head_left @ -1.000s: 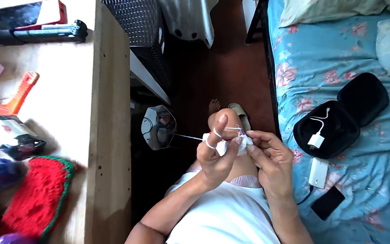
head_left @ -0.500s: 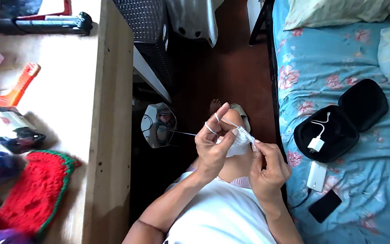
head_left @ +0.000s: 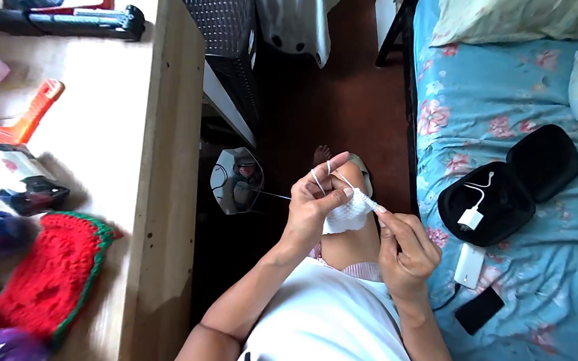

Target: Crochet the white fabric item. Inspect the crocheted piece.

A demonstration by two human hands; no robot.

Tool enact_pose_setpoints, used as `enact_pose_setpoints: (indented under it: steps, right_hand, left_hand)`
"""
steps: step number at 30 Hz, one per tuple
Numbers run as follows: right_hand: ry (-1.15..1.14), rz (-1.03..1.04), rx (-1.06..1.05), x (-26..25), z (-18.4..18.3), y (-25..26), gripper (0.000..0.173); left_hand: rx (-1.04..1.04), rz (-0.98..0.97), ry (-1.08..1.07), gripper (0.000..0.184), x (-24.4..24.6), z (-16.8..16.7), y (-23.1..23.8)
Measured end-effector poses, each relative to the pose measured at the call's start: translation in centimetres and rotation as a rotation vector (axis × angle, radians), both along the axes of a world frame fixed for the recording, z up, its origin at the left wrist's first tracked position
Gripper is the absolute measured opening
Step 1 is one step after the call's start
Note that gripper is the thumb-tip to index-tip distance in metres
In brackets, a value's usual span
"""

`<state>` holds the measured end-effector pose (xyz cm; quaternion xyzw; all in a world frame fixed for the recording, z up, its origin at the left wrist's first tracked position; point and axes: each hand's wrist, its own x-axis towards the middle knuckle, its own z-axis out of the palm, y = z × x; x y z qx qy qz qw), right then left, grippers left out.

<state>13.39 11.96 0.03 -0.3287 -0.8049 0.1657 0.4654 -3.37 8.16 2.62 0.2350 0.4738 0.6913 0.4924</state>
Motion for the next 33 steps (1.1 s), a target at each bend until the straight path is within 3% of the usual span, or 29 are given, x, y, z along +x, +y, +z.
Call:
enact_pose_setpoints:
  steps: [7, 10, 14, 17, 21, 24, 27, 30, 33]
  right_hand:
    - [0.11, 0.078, -0.126, -0.1, -0.3, 0.2, 0.017]
    - [0.271, 0.161, -0.361, -0.1, -0.2, 0.2, 0.013]
    - [0.507, 0.327, -0.771, -0.2, -0.2, 0.2, 0.029]
    - [0.572, 0.451, -0.927, -0.3, -0.1, 0.7, 0.035]
    - [0.632, 0.585, -1.062, -0.4, 0.2, 1.3, 0.027]
    - [0.644, 0.655, -1.131, 0.1, 0.0, 1.6, 0.024]
    - [0.692, 0.659, -1.164, 0.7, -0.5, 1.7, 0.023]
    - [0.684, 0.663, -1.169, 1.2, -0.4, 1.8, 0.023]
    - [0.649, 0.646, -1.173, 1.2, -0.2, 1.8, 0.024]
  left_hand:
    - [-0.009, -0.035, -0.074, 0.052, -0.3, 0.1, 0.0]
    - [-0.003, -0.047, -0.088, 0.054, 0.0, 0.3, 0.0]
    - [-0.018, -0.056, -0.088, 0.059, 0.7, 0.3, 0.2]
    - [-0.005, -0.072, -0.103, 0.051, 0.8, 0.2, 0.1]
    - [0.018, -0.129, -0.077, 0.012, -0.4, -0.9, -0.5]
    - [0.065, -0.279, 0.005, 0.027, -3.7, -1.9, -1.2]
    - [0.125, -0.411, 0.077, 0.029, -6.9, -2.6, -2.2]
    - [0.271, -0.52, 0.001, 0.029, -7.9, -3.0, -2.8]
    - [0.406, -0.409, -0.15, 0.027, -6.0, -3.0, -2.2]
